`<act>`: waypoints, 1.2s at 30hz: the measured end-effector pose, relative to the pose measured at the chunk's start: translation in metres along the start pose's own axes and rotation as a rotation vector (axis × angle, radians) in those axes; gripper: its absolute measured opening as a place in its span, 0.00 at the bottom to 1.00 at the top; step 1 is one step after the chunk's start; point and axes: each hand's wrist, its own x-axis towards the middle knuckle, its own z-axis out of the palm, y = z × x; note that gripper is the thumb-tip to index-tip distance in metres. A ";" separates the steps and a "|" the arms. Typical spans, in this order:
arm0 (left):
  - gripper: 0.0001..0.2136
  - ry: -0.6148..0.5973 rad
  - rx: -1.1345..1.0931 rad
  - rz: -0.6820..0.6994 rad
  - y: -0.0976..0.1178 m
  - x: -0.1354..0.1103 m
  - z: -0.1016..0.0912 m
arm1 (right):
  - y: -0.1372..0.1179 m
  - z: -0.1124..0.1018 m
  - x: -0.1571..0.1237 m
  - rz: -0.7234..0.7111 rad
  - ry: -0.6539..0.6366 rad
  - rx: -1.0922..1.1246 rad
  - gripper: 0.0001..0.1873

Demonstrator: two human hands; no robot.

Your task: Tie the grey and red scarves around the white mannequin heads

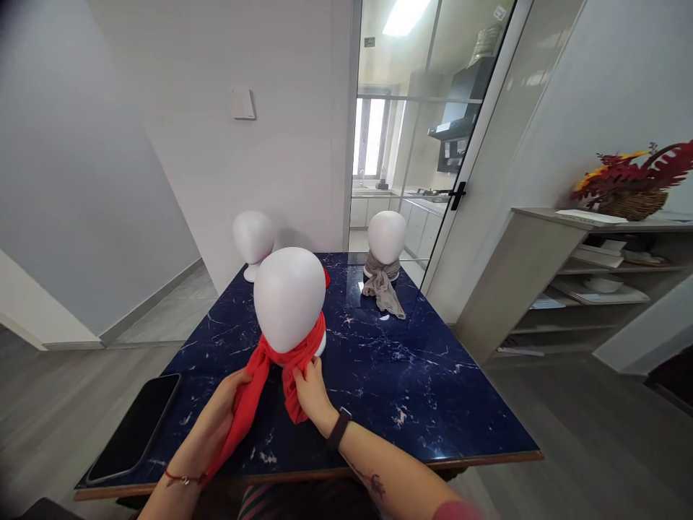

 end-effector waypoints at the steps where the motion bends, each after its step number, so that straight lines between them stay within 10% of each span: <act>1: 0.04 -0.040 -0.127 -0.130 0.002 -0.005 0.004 | 0.000 0.001 0.001 -0.001 0.001 -0.002 0.13; 5: 0.04 -0.174 -0.333 -0.123 0.006 -0.016 0.022 | -0.001 0.003 0.003 0.041 0.005 0.015 0.16; 11: 0.13 -0.284 0.181 0.193 -0.016 -0.005 0.047 | -0.003 0.000 0.002 -0.012 -0.004 0.022 0.17; 20: 0.13 -0.485 0.070 0.057 -0.014 -0.008 0.046 | -0.025 -0.023 -0.050 -0.137 -0.059 -0.189 0.12; 24: 0.15 -0.527 0.102 -0.038 -0.012 -0.008 0.051 | -0.046 -0.021 -0.074 -0.160 -0.328 -0.194 0.15; 27: 0.15 -0.518 0.110 -0.041 -0.014 -0.008 0.054 | -0.054 -0.030 -0.079 -0.135 -0.310 -0.170 0.13; 31: 0.18 -0.445 0.237 0.082 -0.019 -0.013 0.057 | -0.049 -0.039 -0.076 -0.016 0.098 -0.090 0.17; 36: 0.19 -0.330 0.438 0.211 -0.021 -0.023 0.055 | -0.026 -0.022 -0.076 0.125 -0.139 0.082 0.33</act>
